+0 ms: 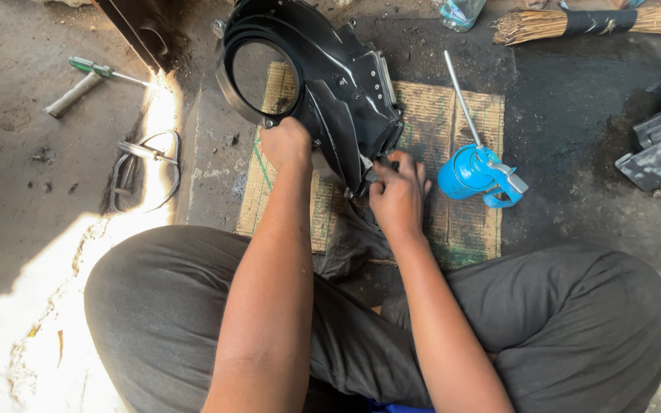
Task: The person sits on the floor and wipes a black motorcycle mudguard with a grey cloth. They repeatedly rub the surface, occasionally lifting the part to access different areas, and use a blue spray bottle to apply liquid to the cloth during the cleaning process.
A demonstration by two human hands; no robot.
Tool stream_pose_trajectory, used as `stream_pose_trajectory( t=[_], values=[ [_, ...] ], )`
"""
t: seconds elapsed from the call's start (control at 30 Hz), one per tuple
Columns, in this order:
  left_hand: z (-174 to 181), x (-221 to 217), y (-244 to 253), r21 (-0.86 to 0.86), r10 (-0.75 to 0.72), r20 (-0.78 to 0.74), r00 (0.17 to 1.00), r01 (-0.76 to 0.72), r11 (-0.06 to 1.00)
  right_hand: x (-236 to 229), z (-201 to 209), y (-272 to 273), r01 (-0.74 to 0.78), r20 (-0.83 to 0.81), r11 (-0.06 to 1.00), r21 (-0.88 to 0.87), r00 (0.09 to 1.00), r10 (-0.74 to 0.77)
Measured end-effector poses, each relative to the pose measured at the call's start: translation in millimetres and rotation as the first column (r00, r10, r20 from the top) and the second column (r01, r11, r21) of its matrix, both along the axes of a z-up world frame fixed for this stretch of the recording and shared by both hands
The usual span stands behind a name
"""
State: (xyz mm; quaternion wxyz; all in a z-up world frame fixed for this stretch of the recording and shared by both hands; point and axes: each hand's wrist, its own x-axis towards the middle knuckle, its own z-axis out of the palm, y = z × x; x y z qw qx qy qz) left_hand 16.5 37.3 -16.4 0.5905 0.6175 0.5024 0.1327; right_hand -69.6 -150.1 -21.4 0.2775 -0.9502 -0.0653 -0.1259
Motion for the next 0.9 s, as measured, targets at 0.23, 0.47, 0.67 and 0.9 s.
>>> stream_pose_trajectory(
  t=[0.23,0.47,0.67,0.9],
  values=[
    [-2.5,1.3,2.0,0.070,-0.009,-0.020,1.000,0.010,0.997,-13.4,5.9,0.5,-0.167,0.041,0.943,-0.287,0.982,0.186],
    [-13.2,5.4,5.6,0.152,-0.038,-0.062,0.997,0.047,0.987,-12.8,-11.1,4.5,-0.095,0.122,0.994,-0.048,0.987,0.100],
    [-13.6,1.9,1.0,0.092,-0.080,-0.051,0.995,0.085,0.992,1.0,-22.6,10.9,0.174,-0.044,0.974,0.146,0.985,-0.169],
    [-18.3,7.9,-6.3,0.061,-0.093,-0.034,0.995,0.095,0.994,3.2,-27.8,3.3,0.415,-0.165,0.897,0.152,0.905,-0.392]
  ],
)
